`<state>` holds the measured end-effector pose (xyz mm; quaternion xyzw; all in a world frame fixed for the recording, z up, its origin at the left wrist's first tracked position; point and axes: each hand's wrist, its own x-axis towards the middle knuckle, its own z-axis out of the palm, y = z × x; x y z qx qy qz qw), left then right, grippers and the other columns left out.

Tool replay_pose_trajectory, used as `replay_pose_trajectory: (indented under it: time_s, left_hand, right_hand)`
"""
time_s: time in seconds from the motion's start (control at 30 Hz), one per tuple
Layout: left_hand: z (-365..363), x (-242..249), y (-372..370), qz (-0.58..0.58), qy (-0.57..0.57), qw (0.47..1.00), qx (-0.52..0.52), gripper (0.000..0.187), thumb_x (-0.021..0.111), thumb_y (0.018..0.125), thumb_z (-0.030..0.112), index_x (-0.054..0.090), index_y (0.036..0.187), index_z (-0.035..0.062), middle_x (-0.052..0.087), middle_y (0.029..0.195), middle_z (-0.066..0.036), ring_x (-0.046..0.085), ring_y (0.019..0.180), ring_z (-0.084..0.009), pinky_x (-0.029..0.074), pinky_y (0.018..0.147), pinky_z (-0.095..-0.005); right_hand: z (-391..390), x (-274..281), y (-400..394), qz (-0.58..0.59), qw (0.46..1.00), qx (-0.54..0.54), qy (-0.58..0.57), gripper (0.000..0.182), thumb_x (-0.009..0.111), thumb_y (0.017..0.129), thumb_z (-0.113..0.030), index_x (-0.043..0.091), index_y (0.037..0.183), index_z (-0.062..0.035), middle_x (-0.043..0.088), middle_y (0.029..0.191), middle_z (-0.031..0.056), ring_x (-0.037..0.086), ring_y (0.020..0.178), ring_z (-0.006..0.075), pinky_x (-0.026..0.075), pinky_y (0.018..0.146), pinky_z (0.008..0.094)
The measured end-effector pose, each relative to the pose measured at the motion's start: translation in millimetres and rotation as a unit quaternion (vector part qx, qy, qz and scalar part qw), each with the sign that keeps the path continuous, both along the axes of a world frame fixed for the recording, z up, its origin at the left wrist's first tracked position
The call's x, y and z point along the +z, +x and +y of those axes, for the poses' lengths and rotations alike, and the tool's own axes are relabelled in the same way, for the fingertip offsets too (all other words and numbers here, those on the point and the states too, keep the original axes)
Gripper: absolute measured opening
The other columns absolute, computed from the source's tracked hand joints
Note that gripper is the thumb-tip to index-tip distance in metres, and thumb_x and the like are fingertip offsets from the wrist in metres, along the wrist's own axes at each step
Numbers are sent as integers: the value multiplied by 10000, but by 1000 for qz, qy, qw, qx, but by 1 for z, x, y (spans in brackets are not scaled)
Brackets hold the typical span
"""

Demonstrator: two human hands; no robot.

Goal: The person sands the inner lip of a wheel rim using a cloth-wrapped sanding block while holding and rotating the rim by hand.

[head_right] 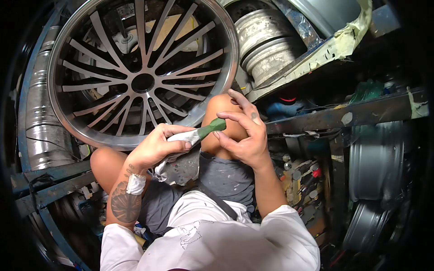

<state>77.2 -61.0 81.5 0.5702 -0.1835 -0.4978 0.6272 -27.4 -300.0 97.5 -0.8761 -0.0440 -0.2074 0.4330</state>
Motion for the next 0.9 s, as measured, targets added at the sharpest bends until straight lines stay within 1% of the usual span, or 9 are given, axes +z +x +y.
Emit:
replay_pose_trajectory:
  time_s: [0.13,0.23,0.27,0.37,0.5,0.57,0.7,0.83,0.9]
  left_hand:
    - [2,3,1,24,25,999,-12,459,709,858,155,694,1269,-51,746,1030,-63,645,910,-87,516,840,-255]
    - [2,6,2,-4,23,1000,-13,455,704,864,150,693,1274,-47,745,1017,-56,645,909,-85,517,839,-253]
    - [3,5,2,-8,24,1000,-10,451,704,868,149,693,1275,-45,744,1014,-53,645,907,-83,517,836,-252]
    - [2,1,2,-8,20,1000,-10,445,706,877,146,692,1281,-41,741,1003,-44,643,898,-79,518,825,-251]
    - [1,5,-1,20,22,1000,-3,451,708,879,144,689,1292,-35,735,988,-37,631,870,-68,514,799,-245]
    - [1,5,0,15,25,1000,-2,456,707,879,143,687,1299,-31,731,980,-33,622,854,-62,510,785,-240]
    - [3,6,1,13,34,999,-15,458,705,881,142,686,1307,-27,725,977,-29,607,837,-58,500,770,-234]
    - [3,2,0,12,12,1000,-17,456,704,884,145,686,1305,-29,726,990,-35,608,852,-58,499,786,-233]
    - [2,3,0,-8,21,1000,-13,457,703,888,146,681,1308,-33,731,1013,-42,622,878,-64,504,807,-236]
  right_hand:
    - [8,6,0,43,997,69,-13,422,866,682,-87,768,1092,-71,573,1435,232,576,1292,377,448,1090,441]
    - [-12,8,8,26,999,38,-17,452,861,666,-76,769,1109,-76,559,1463,224,555,1337,353,432,1091,442]
    - [-11,8,10,34,999,40,-11,438,872,677,-95,770,1102,-80,577,1429,231,565,1315,380,438,1103,456]
    - [3,6,8,62,992,109,6,428,868,692,-103,769,1108,-82,581,1438,217,558,1335,375,425,1115,455]
    - [-16,11,12,51,997,52,-3,428,855,696,-98,774,1116,-89,580,1443,219,547,1350,366,411,1131,443]
    - [-8,9,12,55,992,110,13,422,848,710,-79,772,1125,-79,560,1454,241,549,1341,378,414,1131,446]
    - [-20,8,13,52,994,63,68,417,850,712,-67,768,1121,-61,549,1467,239,540,1355,370,409,1136,439]
    - [-5,2,10,71,987,135,56,436,839,695,-49,765,1124,-65,534,1486,229,539,1356,358,405,1133,431]
    - [-16,4,15,57,992,103,48,441,846,698,-74,768,1132,-75,548,1475,226,539,1363,357,400,1140,433]
